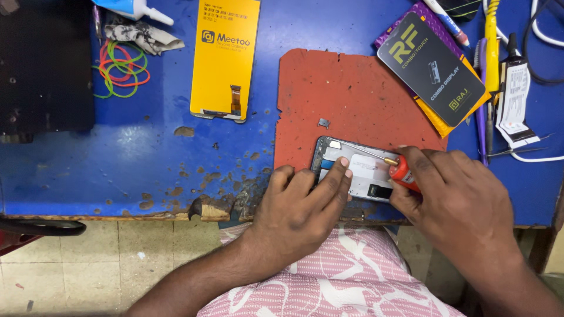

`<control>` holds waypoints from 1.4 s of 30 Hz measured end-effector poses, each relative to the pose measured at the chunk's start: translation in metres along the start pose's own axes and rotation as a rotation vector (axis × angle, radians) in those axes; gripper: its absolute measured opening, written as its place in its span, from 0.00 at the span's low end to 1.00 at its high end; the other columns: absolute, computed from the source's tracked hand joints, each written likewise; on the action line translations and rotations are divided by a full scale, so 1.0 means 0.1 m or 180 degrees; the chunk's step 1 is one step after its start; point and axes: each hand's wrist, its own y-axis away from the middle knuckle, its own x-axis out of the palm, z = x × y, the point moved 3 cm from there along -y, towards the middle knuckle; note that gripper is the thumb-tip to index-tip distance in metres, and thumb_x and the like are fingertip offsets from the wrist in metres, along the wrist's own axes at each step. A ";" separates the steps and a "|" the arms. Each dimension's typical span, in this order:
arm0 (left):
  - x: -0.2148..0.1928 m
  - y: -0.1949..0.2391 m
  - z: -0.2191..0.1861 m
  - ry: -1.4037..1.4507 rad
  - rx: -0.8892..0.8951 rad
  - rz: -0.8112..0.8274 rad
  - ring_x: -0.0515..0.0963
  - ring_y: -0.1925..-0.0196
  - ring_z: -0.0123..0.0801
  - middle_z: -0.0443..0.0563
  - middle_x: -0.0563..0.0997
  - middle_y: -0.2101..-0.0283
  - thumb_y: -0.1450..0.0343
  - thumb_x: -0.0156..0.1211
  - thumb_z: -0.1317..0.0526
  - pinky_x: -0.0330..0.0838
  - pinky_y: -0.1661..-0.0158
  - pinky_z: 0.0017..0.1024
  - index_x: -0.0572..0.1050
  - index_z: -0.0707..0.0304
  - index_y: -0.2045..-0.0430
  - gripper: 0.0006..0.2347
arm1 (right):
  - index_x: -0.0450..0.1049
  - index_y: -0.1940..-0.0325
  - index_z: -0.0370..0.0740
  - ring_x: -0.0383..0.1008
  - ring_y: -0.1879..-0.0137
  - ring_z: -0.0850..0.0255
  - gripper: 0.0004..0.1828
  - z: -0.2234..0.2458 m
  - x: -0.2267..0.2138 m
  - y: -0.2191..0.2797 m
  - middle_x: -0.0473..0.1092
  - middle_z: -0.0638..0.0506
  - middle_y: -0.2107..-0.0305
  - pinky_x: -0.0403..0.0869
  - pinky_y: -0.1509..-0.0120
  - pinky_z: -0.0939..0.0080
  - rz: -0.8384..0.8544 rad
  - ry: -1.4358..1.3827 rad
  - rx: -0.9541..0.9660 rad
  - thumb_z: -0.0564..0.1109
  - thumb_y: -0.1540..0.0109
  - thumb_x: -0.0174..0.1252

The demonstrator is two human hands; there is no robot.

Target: The person disassembles a smartphone, removes the back cover, and uses a metal spudger and a hot air gun to detach internal components. The person handles the phone chassis, battery, and display assembly while working at a cluttered repair bench.

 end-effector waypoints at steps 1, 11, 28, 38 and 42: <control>0.00 0.00 0.00 0.0010 -0.0004 0.0007 0.68 0.62 0.32 0.59 0.79 0.40 0.26 0.59 0.64 0.64 0.53 0.38 0.80 0.70 0.49 0.13 | 0.79 0.50 0.34 0.74 0.62 0.56 0.29 -0.01 0.00 0.01 0.73 0.49 0.68 0.73 0.59 0.56 -0.0003 0.0017 0.0011 0.52 0.50 0.72; 0.02 0.01 0.01 0.0115 -0.0003 0.0105 0.67 0.61 0.33 0.61 0.78 0.39 0.25 0.59 0.64 0.64 0.53 0.39 0.80 0.71 0.49 0.12 | 0.78 0.48 0.37 0.74 0.62 0.55 0.31 -0.11 0.00 0.17 0.72 0.50 0.68 0.73 0.57 0.56 0.0117 0.0097 0.0185 0.53 0.51 0.72; 0.02 0.00 0.02 0.0157 -0.0015 0.0172 0.68 0.61 0.33 0.61 0.78 0.39 0.25 0.57 0.65 0.64 0.53 0.41 0.79 0.71 0.49 0.13 | 0.79 0.49 0.35 0.73 0.63 0.56 0.30 -0.08 0.00 0.10 0.73 0.50 0.68 0.73 0.59 0.57 0.0016 0.0088 0.0071 0.52 0.51 0.73; 0.02 0.01 0.02 0.0121 -0.0010 0.0179 0.67 0.61 0.33 0.60 0.78 0.40 0.24 0.57 0.64 0.64 0.52 0.40 0.80 0.70 0.49 0.12 | 0.79 0.51 0.36 0.73 0.63 0.57 0.28 -0.03 0.00 0.02 0.73 0.50 0.68 0.73 0.59 0.57 -0.0074 0.0112 -0.0004 0.52 0.50 0.73; 0.02 0.02 0.02 0.0107 0.0003 0.0145 0.68 0.61 0.33 0.60 0.78 0.40 0.25 0.58 0.64 0.64 0.52 0.41 0.80 0.70 0.49 0.12 | 0.80 0.51 0.37 0.73 0.65 0.57 0.27 -0.01 0.00 -0.02 0.74 0.50 0.69 0.72 0.61 0.58 -0.0049 0.0243 0.0027 0.52 0.49 0.73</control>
